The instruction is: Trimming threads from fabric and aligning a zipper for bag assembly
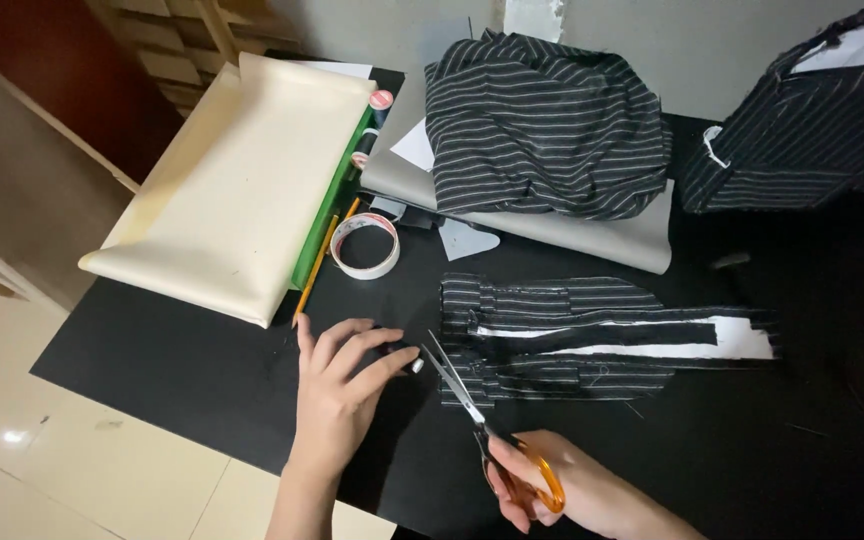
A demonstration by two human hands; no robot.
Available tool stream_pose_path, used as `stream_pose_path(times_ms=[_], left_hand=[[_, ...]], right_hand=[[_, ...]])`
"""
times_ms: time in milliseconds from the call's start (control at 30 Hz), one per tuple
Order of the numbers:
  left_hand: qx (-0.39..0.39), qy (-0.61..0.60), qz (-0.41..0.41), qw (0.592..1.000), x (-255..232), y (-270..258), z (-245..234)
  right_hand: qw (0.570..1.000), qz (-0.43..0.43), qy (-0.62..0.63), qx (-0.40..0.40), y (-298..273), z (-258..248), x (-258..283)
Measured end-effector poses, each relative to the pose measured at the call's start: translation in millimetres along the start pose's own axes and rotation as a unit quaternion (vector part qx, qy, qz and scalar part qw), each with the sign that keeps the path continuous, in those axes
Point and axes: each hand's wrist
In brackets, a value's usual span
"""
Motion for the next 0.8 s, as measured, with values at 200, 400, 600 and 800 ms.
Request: stream_pose_path(times_ms=[200,400,600,800], left_hand=[[0.004,-0.006,0.012,1.0,-5,-2,-1],[0.005,-0.011,-0.013,1.0,-7,-5,-3],[-0.043,-0.025,-0.186,0.981,7,0,0],[-0.041,0.06,-0.193,0.978,55,30,43]], right_hand=[[0.991,-0.078,-0.096,-0.044,4,10,10],[0.993,-0.063,-0.08,-0.064,13,13,0],[0.931,0.06,-0.342,-0.112,-7,0,-9],[0.815,0.04,-0.515,-0.262,-43,-44,-33]])
Point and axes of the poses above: each hand's wrist, its own y-axis towards the middle knuckle, its own z-axis out of the palm, x = y × z, and after that the axes turned 15 degrees about -x, right-handed
